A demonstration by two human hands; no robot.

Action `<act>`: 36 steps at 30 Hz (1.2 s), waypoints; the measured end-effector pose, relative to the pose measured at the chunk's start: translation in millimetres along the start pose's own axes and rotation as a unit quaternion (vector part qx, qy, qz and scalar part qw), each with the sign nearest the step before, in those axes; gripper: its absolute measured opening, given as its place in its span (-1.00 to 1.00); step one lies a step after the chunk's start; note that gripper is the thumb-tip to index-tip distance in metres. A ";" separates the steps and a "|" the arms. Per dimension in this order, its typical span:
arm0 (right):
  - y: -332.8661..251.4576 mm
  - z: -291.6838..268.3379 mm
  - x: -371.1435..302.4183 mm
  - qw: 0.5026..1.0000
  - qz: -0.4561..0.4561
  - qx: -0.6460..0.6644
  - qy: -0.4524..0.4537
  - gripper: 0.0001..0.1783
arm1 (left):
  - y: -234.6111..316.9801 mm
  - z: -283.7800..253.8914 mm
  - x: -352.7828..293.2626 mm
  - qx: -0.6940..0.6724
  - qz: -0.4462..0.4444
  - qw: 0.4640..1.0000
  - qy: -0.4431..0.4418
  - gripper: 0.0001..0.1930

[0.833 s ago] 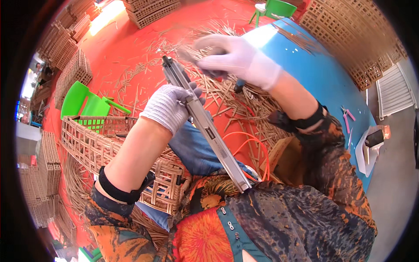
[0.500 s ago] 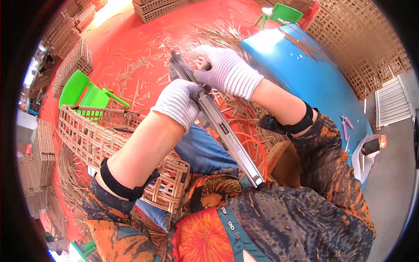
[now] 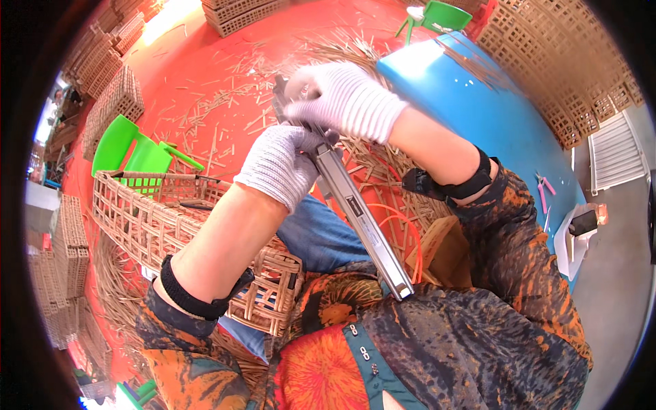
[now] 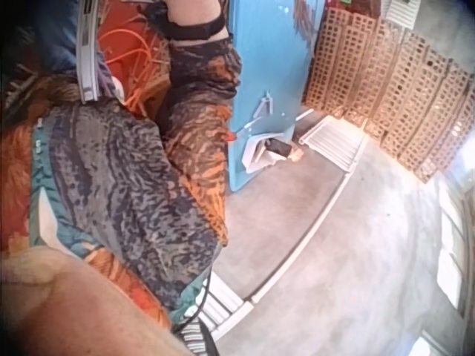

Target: The person loads a staple gun, picks up a wicker basket, and staples wicker strips onto the frame. They then use shears to trim the excess wicker strips and continue stapling more strips onto the basket.

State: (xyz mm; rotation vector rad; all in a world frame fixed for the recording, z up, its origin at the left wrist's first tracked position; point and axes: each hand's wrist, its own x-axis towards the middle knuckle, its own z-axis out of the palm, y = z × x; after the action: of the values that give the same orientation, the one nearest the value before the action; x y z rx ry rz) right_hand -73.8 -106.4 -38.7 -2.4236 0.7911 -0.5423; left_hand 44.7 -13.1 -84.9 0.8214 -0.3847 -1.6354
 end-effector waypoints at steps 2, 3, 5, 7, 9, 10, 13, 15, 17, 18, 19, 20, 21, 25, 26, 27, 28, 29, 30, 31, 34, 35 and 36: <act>16.4 -10.2 3.1 0.999 -0.007 0.024 0.043 -0.60 | 2.5 12.2 -5.5 -0.024 -0.003 0.997 0.080 -0.61; 22.7 -14.8 3.8 0.998 -0.022 0.047 0.035 -0.61 | 6.3 11.5 -6.8 -0.022 -0.004 0.997 0.080 -0.61; 32.5 -21.7 -6.2 0.996 -0.035 0.071 0.029 -0.62 | 18.7 6.3 -6.3 -0.084 -0.042 0.991 0.096 -0.68; 25.1 -26.4 -26.7 0.977 0.112 0.176 -0.042 -0.61 | 31.5 4.1 -3.0 -0.081 -0.064 0.989 0.107 -0.68; 30.1 -22.2 -45.7 0.971 0.110 0.209 -0.045 -0.60 | 37.5 7.4 -3.6 -0.088 -0.091 0.985 0.121 -0.66; 35.3 -21.0 -52.0 0.964 0.104 0.241 -0.049 -0.59 | 37.3 10.3 -4.0 -0.072 -0.081 0.985 0.136 -0.64; 58.9 -10.0 -59.9 0.973 0.062 0.217 -0.044 -0.51 | 32.7 10.6 -6.6 -0.026 -0.063 0.991 0.118 -0.64; 67.2 -4.3 -54.2 0.973 0.018 0.226 -0.035 -0.29 | 30.3 3.1 -4.5 0.006 -0.051 0.996 0.073 -0.63; 66.8 3.4 -44.0 0.979 -0.028 0.204 -0.010 -0.23 | 27.8 -5.0 -6.9 0.016 -0.057 0.997 0.041 -0.64; 66.4 10.9 -35.5 0.981 -0.076 0.179 0.010 -0.16 | 27.8 -7.4 -10.8 0.022 -0.060 0.998 0.012 -0.65; 65.8 13.0 -28.1 0.974 -0.063 0.216 0.002 -0.03 | 26.1 -0.4 -12.5 0.023 -0.053 0.998 -0.024 -0.60; 65.1 10.1 -23.0 0.975 -0.060 0.215 0.009 -0.03 | 25.6 2.1 -12.9 0.028 -0.056 0.998 -0.029 -0.60; 59.9 6.3 -17.1 0.970 -0.055 0.234 -0.019 0.06 | 25.3 2.0 -14.9 0.044 -0.075 0.993 -0.085 -0.51; 54.0 -3.3 -4.4 0.978 -0.118 0.168 -0.021 0.13 | 19.1 11.5 -22.9 0.101 -0.089 0.981 -0.140 -0.33; 47.1 -7.7 -5.0 0.980 -0.082 0.157 -0.085 0.09 | 17.6 8.9 -23.6 0.110 -0.080 0.982 -0.134 -0.32; 44.6 -9.8 -5.6 0.984 -0.087 0.121 -0.095 0.09 | 15.8 6.9 -21.8 0.103 -0.087 0.980 -0.143 -0.33; 43.0 -10.2 -7.2 0.984 -0.087 0.121 -0.095 0.09 | 15.2 5.7 -22.6 0.103 -0.087 0.981 -0.142 -0.33; 41.5 -10.2 -8.8 0.986 -0.100 0.102 -0.083 0.05 | 14.9 4.3 -24.6 0.106 -0.090 0.981 -0.134 -0.35; 40.5 -10.5 -11.2 0.988 -0.111 0.082 -0.070 0.01 | 14.0 3.8 -25.7 0.110 -0.094 0.981 -0.127 -0.36; 40.0 -9.3 -12.2 0.988 -0.110 0.082 -0.070 0.01 | 12.6 3.8 -26.1 0.110 -0.094 0.981 -0.127 -0.36; 45.8 0.5 -11.7 0.988 -0.145 0.054 0.022 -0.19 | 8.2 7.5 -26.3 0.105 -0.075 0.985 -0.117 -0.44; 53.4 5.5 -6.9 0.985 -0.132 0.100 0.046 -0.29 | 8.1 9.4 -24.7 0.095 -0.060 0.987 -0.113 -0.48; 55.6 10.3 -3.3 0.980 -0.119 0.147 0.068 -0.39 | 6.5 10.4 -24.6 0.084 -0.045 0.990 -0.108 -0.52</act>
State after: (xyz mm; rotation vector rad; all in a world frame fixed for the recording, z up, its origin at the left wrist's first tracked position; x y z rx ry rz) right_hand -94.3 -139.0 -80.2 -2.2327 0.4371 -0.8608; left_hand 43.2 6.8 -66.0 0.7981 -0.6543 -1.8001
